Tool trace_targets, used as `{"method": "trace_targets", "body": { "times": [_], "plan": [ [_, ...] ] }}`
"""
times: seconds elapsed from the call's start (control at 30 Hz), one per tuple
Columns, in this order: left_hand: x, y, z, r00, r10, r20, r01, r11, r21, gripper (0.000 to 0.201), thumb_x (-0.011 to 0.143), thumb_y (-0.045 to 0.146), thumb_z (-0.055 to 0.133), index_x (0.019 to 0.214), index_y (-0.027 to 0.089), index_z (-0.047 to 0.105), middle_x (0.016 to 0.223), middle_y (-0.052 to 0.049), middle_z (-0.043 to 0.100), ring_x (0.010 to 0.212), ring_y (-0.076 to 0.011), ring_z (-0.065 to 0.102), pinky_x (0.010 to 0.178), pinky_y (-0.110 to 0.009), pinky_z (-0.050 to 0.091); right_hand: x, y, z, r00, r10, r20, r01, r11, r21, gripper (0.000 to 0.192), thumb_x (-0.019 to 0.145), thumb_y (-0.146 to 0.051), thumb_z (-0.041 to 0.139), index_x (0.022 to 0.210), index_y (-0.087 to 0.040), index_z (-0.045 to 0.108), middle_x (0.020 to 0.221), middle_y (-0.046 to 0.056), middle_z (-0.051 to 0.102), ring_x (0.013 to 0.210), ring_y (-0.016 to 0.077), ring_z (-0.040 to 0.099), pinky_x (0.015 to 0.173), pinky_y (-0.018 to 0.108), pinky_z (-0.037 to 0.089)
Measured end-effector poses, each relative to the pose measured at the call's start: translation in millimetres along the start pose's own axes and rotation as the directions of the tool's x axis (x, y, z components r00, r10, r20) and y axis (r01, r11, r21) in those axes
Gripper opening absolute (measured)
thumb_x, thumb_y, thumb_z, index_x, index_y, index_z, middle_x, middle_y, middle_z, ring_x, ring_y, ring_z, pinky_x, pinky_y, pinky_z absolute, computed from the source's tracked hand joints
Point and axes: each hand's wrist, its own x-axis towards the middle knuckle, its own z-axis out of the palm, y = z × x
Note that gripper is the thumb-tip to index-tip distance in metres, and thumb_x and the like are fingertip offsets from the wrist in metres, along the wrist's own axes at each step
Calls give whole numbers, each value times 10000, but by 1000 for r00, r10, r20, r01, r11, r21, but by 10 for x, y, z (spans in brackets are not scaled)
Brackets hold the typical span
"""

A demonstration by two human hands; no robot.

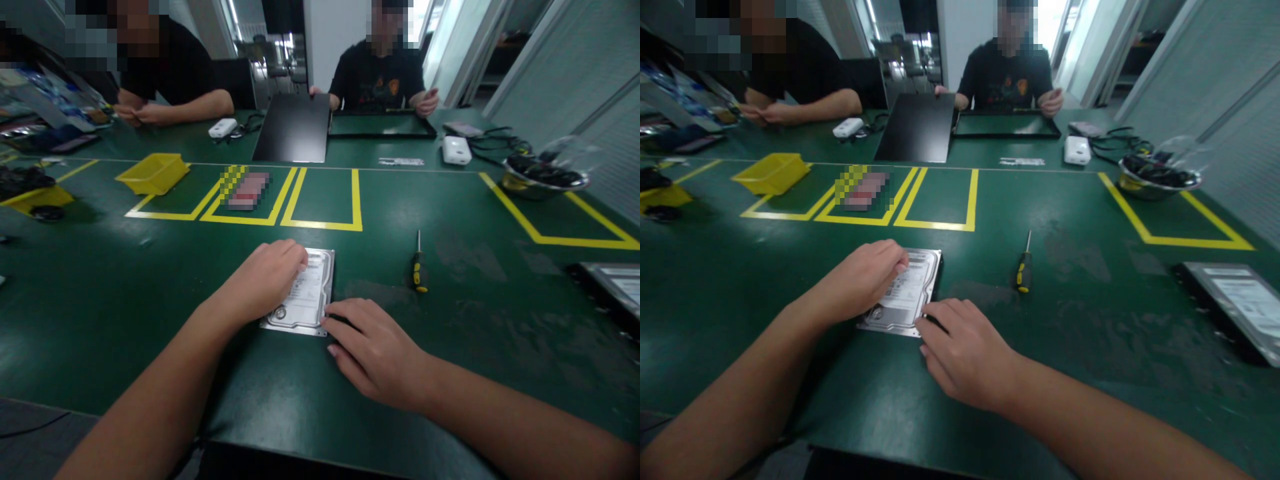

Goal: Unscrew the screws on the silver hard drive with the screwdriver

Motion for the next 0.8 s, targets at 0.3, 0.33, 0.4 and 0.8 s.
{"method": "trace_targets", "body": {
  "times": [0.3,0.33,0.4,0.8],
  "plan": [
    [-5,-112,44,998,-27,64,19,994,108,196,1000,214,417,954,147,595,948,-94,612,864,-243,542,772,-376,423,-2,-5,6,1000,5,12,-5,1000,6,311,940,-195,504,1219,-102,605,1240,149,620,1103,267,562,932,466,504],
    [-2,-107,41,998,-23,60,17,995,99,190,997,212,425,952,148,599,947,-93,615,864,-240,543,772,-372,426,-1,-6,6,1000,5,12,-5,1000,8,310,940,-195,503,1217,-100,606,1238,148,620,1100,266,562,929,465,505],
    [3,-100,32,999,-16,49,11,996,90,177,987,202,444,944,151,607,940,-91,622,859,-236,547,763,-363,428,1,-7,6,1000,6,11,-6,1000,11,314,940,-194,502,1220,-98,606,1239,149,617,1099,267,562,927,465,505],
    [-7,-64,13,995,-35,98,15,980,199,190,1004,228,418,956,170,592,951,-78,639,845,-251,548,729,-368,397,9,22,-5,999,-33,-15,31,997,-74,309,928,-194,526,1210,-103,616,1229,141,628,1084,272,573,896,442,498]
  ]
}}
